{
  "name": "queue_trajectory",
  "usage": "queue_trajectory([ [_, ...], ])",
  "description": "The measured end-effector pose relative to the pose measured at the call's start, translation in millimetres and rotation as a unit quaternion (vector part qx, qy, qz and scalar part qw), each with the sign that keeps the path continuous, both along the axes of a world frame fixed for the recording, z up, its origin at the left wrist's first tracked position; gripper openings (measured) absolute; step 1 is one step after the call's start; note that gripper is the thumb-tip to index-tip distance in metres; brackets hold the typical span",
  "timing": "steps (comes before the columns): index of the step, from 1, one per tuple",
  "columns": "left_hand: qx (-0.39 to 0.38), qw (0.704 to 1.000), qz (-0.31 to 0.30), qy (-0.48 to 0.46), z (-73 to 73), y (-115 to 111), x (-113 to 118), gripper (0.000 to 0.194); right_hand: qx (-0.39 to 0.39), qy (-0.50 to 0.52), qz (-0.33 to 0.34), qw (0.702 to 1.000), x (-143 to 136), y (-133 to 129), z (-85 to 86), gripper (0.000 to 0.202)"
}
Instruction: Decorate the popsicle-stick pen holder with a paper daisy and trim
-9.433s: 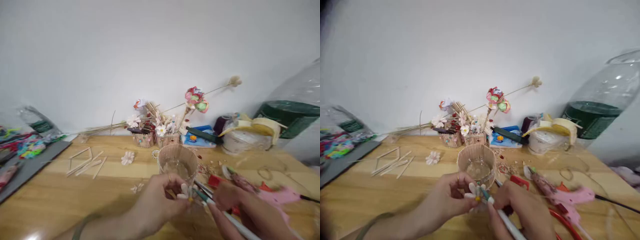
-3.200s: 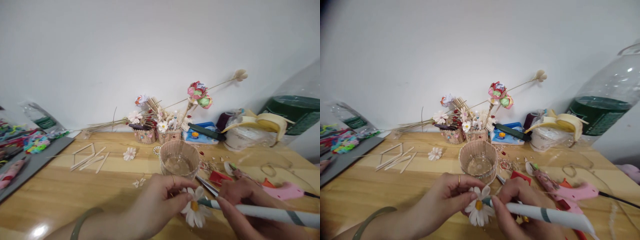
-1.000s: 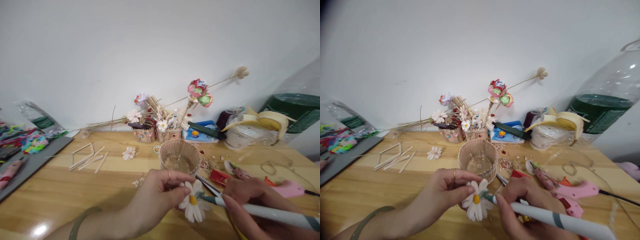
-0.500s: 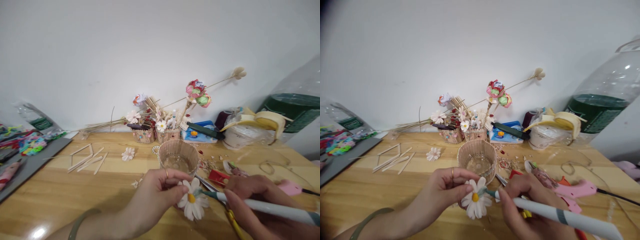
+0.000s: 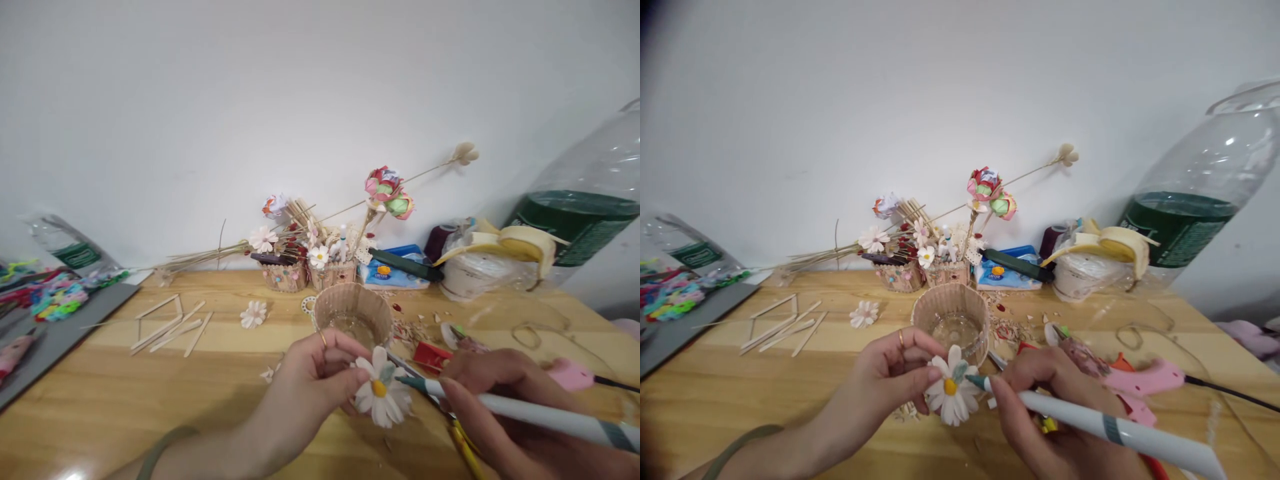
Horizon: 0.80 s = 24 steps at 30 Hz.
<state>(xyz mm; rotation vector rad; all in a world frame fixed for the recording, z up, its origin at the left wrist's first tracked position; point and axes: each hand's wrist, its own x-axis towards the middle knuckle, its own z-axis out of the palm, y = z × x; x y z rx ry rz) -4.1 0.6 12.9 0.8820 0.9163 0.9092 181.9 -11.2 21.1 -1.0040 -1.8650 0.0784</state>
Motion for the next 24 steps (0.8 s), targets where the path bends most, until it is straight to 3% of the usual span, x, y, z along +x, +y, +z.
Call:
queue_trajectory([
  [5,-0.005,1.000,0.005,-0.002,-1.6,-0.8,2.4,0.029,-0.004,-0.011,0.010,1.000,0.9,-0.4,-2.3,0.016],
  [10,-0.005,1.000,0.005,0.009,-1.3,-1.3,1.9,0.030,0.018,0.008,-0.047,0.999,2.5,0.8,-0.7,0.016],
  [14,-0.001,1.000,0.004,0.012,-1.1,-1.2,0.8,0.031,0.020,0.013,-0.055,0.998,2.2,0.6,0.6,0.016],
  [20,-0.001,1.000,0.001,0.011,-0.3,-1.0,1.8,0.032,-0.018,-0.018,0.001,1.000,5.1,0.8,-5.5,0.014],
  [24,0.001,1.000,0.002,0.014,-1.0,-0.9,1.5,0.031,0.007,-0.007,-0.021,1.000,7.1,-0.2,-6.9,0.014],
])
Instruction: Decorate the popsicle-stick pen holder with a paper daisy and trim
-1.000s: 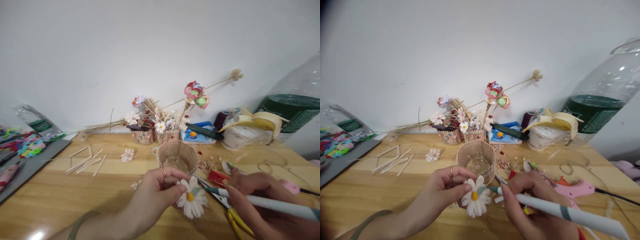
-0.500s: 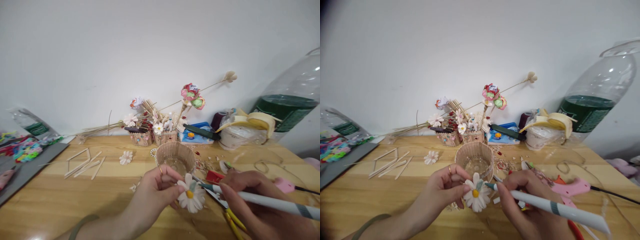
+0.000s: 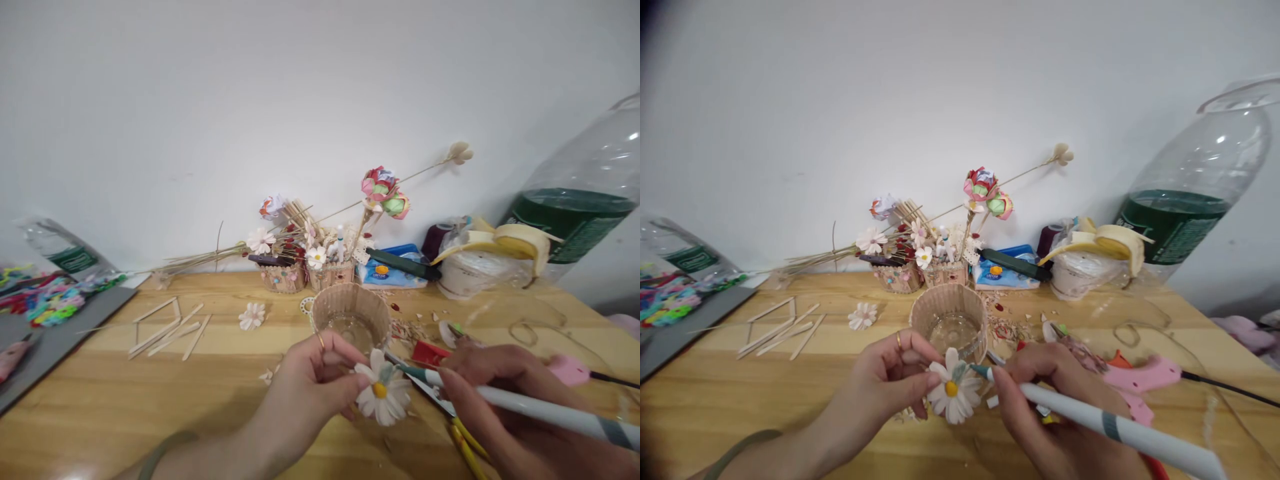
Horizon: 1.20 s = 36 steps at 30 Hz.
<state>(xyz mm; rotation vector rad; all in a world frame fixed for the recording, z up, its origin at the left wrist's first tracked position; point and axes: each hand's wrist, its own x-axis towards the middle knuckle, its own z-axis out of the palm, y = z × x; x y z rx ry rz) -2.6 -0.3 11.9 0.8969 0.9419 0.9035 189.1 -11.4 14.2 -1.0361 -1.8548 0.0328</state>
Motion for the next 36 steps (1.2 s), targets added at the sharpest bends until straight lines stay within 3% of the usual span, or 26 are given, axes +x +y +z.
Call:
queue_trajectory([
  [14,0.004,1.000,-0.003,0.010,-1.6,0.0,0.2,0.027,0.009,0.021,-0.020,1.000,-2.6,-1.8,2.4,0.015],
  [23,0.012,1.000,-0.003,0.013,-1.6,-0.3,-2.0,0.025,-0.021,0.007,0.026,0.999,-5.9,-1.1,0.9,0.016],
  [28,0.017,1.000,-0.003,0.019,-1.7,0.5,-2.3,0.026,-0.003,0.026,-0.020,0.999,-3.0,-2.6,-1.2,0.014],
  [32,0.016,1.000,-0.004,0.021,-2.2,1.0,-1.7,0.027,-0.009,0.014,0.019,1.000,-5.3,-0.6,3.2,0.016],
  [36,0.015,1.000,-0.007,0.013,-2.5,0.4,-1.6,0.027,0.020,0.012,-0.018,1.000,-4.9,0.0,3.4,0.014],
])
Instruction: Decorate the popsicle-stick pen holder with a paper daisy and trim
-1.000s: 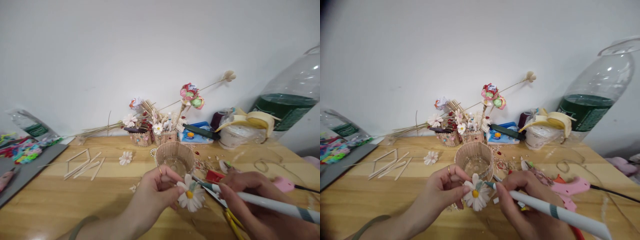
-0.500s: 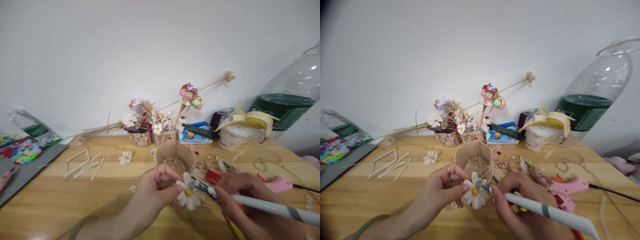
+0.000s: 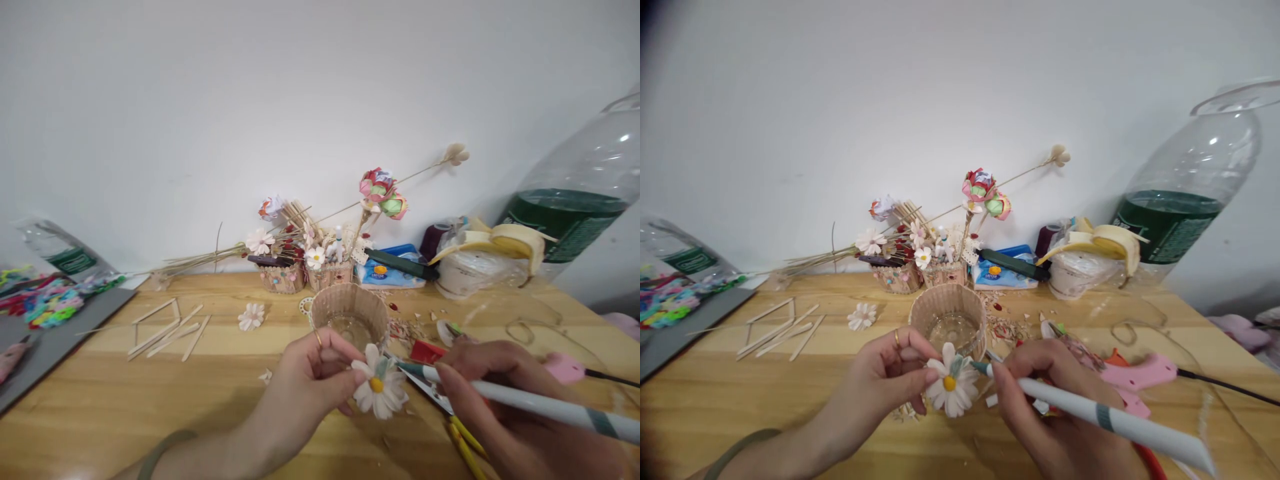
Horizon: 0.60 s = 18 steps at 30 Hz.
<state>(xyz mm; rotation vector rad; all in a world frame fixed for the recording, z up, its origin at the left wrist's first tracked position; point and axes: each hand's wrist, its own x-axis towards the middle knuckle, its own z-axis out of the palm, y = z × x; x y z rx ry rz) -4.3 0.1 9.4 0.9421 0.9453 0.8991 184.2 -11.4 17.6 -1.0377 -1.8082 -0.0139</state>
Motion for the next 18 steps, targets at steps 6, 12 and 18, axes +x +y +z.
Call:
queue_trajectory([
  [6,-0.004,1.000,0.002,-0.004,0.3,-1.6,-0.5,0.025,-0.016,-0.001,-0.023,1.000,3.2,-1.2,-3.6,0.013],
  [12,-0.006,1.000,0.001,-0.013,-0.2,-2.1,-0.9,0.025,-0.007,-0.006,0.005,1.000,0.6,0.7,-3.1,0.014],
  [18,-0.009,1.000,0.008,-0.015,-0.2,-0.2,0.3,0.029,-0.016,-0.036,0.025,0.999,1.4,2.1,-5.5,0.015],
])
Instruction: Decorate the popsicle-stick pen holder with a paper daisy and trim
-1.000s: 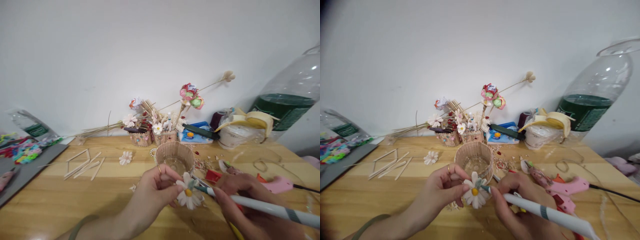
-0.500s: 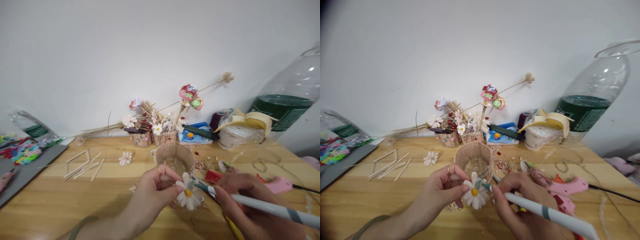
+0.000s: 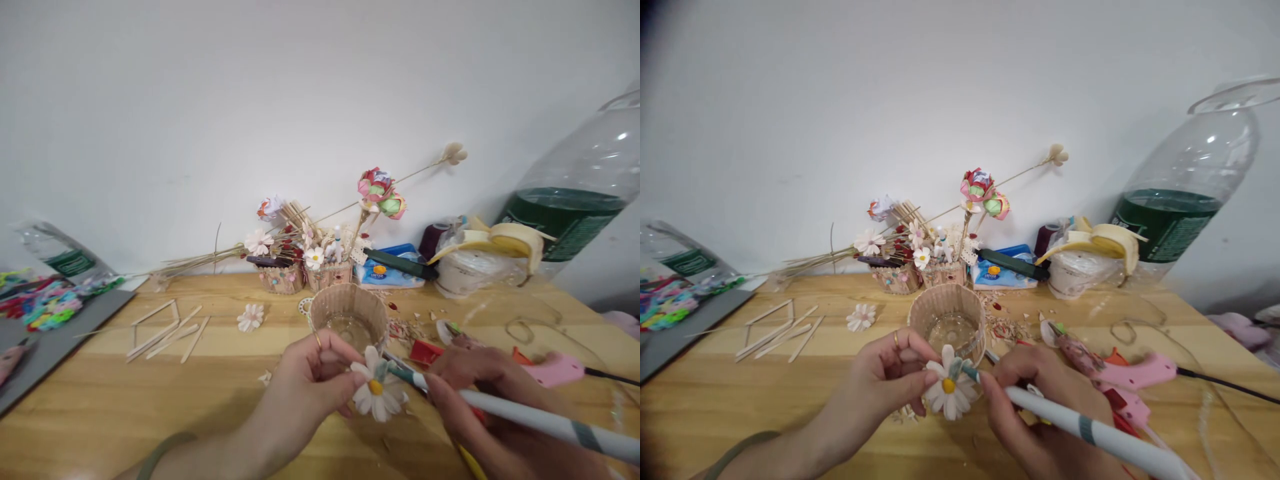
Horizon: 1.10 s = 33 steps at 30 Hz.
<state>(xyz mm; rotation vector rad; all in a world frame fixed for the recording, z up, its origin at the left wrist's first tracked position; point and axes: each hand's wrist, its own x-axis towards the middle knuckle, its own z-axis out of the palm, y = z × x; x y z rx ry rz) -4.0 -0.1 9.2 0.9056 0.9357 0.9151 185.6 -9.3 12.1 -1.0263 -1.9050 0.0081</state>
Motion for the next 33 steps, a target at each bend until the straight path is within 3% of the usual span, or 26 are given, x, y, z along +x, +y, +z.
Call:
queue_trajectory([
  [7,0.000,1.000,0.002,-0.007,-0.3,-0.2,-1.0,0.029,-0.031,0.012,0.022,0.999,0.9,-4.5,-0.5,0.014],
  [11,0.002,1.000,0.002,-0.007,-0.2,-0.4,-1.1,0.029,0.010,0.032,-0.038,0.999,2.9,-3.5,1.6,0.015],
  [13,0.002,1.000,0.003,-0.006,0.3,-0.1,-1.0,0.028,0.013,0.030,-0.037,0.999,3.4,-2.8,2.5,0.015],
  [23,0.008,1.000,-0.001,-0.009,-3.2,0.2,-1.1,0.025,-0.050,0.059,0.027,0.997,-2.9,-0.9,0.4,0.015],
  [29,0.019,1.000,-0.003,0.004,-2.3,1.5,-1.7,0.021,-0.129,0.107,-0.042,0.985,-2.1,-0.9,-1.1,0.019],
  [33,0.023,1.000,-0.007,-0.003,-1.0,2.1,-1.3,0.023,-0.174,0.139,-0.034,0.974,-2.3,-2.2,1.0,0.025],
])
